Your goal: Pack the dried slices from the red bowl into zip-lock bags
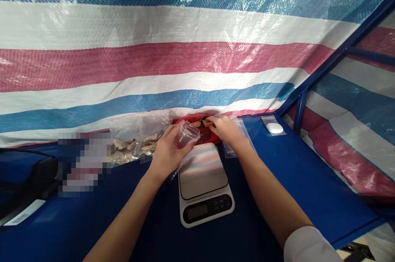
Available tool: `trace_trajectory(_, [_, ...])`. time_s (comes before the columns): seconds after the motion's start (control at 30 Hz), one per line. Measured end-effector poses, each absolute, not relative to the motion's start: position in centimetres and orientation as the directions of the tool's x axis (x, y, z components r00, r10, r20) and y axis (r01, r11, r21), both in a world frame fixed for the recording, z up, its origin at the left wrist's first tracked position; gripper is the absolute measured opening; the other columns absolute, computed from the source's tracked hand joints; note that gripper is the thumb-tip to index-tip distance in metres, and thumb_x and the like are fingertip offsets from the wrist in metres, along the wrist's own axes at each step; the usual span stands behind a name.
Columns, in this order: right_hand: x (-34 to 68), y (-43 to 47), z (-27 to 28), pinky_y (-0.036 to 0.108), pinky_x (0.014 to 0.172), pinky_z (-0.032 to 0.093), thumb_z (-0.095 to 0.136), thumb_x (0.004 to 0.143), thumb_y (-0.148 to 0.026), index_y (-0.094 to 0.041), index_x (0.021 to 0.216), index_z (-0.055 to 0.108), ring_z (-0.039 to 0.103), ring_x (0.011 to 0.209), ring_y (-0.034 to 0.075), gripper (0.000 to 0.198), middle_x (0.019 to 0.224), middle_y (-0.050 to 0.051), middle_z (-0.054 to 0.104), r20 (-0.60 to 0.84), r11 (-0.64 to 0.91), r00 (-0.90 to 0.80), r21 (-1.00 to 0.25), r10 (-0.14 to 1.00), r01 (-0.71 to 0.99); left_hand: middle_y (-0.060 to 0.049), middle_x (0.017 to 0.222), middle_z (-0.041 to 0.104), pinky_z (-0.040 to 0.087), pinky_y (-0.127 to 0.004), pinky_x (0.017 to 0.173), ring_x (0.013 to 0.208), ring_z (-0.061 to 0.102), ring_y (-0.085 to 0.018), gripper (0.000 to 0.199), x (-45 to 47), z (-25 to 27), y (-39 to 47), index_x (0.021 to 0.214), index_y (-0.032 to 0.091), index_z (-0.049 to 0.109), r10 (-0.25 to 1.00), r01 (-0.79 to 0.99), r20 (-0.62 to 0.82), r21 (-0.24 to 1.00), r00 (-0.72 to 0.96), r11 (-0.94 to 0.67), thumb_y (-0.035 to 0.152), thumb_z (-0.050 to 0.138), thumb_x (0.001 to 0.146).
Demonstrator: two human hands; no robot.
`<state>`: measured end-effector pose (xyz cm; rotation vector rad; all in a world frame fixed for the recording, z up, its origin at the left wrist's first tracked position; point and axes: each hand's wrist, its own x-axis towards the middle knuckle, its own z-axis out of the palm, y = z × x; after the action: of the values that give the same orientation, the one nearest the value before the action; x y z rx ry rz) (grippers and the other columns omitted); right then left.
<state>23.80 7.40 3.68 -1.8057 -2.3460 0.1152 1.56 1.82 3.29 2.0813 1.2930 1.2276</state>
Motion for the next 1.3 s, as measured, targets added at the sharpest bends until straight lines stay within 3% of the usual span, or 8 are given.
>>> trace_trajectory(0.23, [24.7, 7.8, 3.5, 0.031, 0.079, 0.048, 0.059, 0.096, -0.03, -0.025, 0.109, 0.078, 0.072, 0.093, 0.024, 0.023, 0.109, 0.006, 0.08, 0.131, 0.413, -0.392, -0.328, 0.911, 0.85, -0.01, 0.129, 0.069, 0.052, -0.049, 0.107, 0.12, 0.066, -0.03, 0.043, 1.2, 3.1, 1.8, 0.126, 0.024, 0.067, 0.86, 0.494, 0.472, 0.71, 0.194, -0.501, 0.036, 0.073, 0.085])
trace_trajectory(0.4, [25.4, 8.0, 3.4, 0.029, 0.076, 0.047, 0.062, 0.096, -0.031, -0.025, 0.106, 0.08, 0.072, 0.085, 0.021, 0.022, 0.097, 0.004, 0.081, 0.168, 0.474, -0.446, -0.408, 0.879, 0.781, -0.011, 0.131, 0.068, 0.054, -0.048, 0.105, 0.119, 0.067, -0.031, 0.051, 1.2, 2.8, 1.9, 0.131, 0.024, 0.065, 0.865, 0.515, 0.456, 0.7, 0.209, -0.494, 0.038, 0.074, 0.083])
trace_trajectory(0.57, [26.2, 8.0, 3.9, 0.029, 0.08, 0.051, 0.065, 0.094, -0.034, -0.024, 0.107, 0.081, 0.073, 0.087, 0.02, 0.023, 0.102, 0.003, 0.081, 0.185, 0.488, -0.477, -0.575, 0.859, 0.657, -0.012, 0.134, 0.066, 0.052, -0.05, 0.108, 0.122, 0.065, -0.032, 0.056, 1.1, 2.5, 1.9, 0.135, 0.022, 0.063, 0.861, 0.521, 0.457, 0.69, 0.223, -0.502, 0.04, 0.074, 0.083])
trace_trajectory(0.7, [26.8, 7.5, 5.0, 0.035, 0.091, 0.055, 0.067, 0.091, -0.036, -0.023, 0.113, 0.079, 0.074, 0.098, 0.022, 0.028, 0.11, 0.003, 0.08, 0.174, 0.428, -0.489, -0.769, 0.855, 0.475, -0.013, 0.134, 0.066, 0.051, -0.051, 0.109, 0.123, 0.065, -0.032, 0.062, 1.0, 2.3, 2.0, 0.139, 0.022, 0.06, 0.862, 0.531, 0.446, 0.683, 0.24, -0.501, 0.042, 0.075, 0.082])
trace_trajectory(0.8, [27.1, 7.0, 6.1, 0.039, 0.096, 0.056, 0.072, 0.087, -0.035, -0.023, 0.112, 0.079, 0.073, 0.104, 0.024, 0.029, 0.112, 0.004, 0.079, 0.179, 0.385, -0.481, -0.844, 0.859, 0.374, -0.014, 0.132, 0.066, 0.051, -0.051, 0.109, 0.122, 0.065, -0.032, 0.066, 0.9, 2.0, 2.0, 0.141, 0.021, 0.059, 0.865, 0.538, 0.432, 0.68, 0.255, -0.498, 0.043, 0.076, 0.081])
trace_trajectory(1.03, [26.2, 5.5, 8.2, 0.035, 0.091, 0.058, 0.075, 0.084, -0.032, -0.022, 0.111, 0.08, 0.075, 0.098, 0.022, 0.029, 0.108, 0.004, 0.08, 0.179, 0.379, -0.584, -0.893, 0.792, 0.241, -0.014, 0.141, 0.062, 0.048, -0.054, 0.112, 0.131, 0.06, -0.034, 0.071, 1.0, 2.1, 1.8, 0.145, 0.024, 0.056, 0.867, 0.524, 0.404, 0.692, 0.29, -0.497, 0.045, 0.078, 0.081])
trace_trajectory(1.3, [24.2, 4.2, 9.4, 0.027, 0.073, 0.053, 0.072, 0.087, -0.03, -0.023, 0.103, 0.082, 0.072, 0.084, 0.019, 0.021, 0.094, 0.001, 0.08, 0.162, 0.498, -0.657, -0.788, 0.736, 0.363, -0.01, 0.138, 0.065, 0.046, -0.052, 0.114, 0.129, 0.061, -0.033, 0.072, 1.4, 2.7, 1.5, 0.146, 0.028, 0.056, 0.841, 0.474, 0.411, 0.697, 0.35, -0.538, 0.049, 0.079, 0.081])
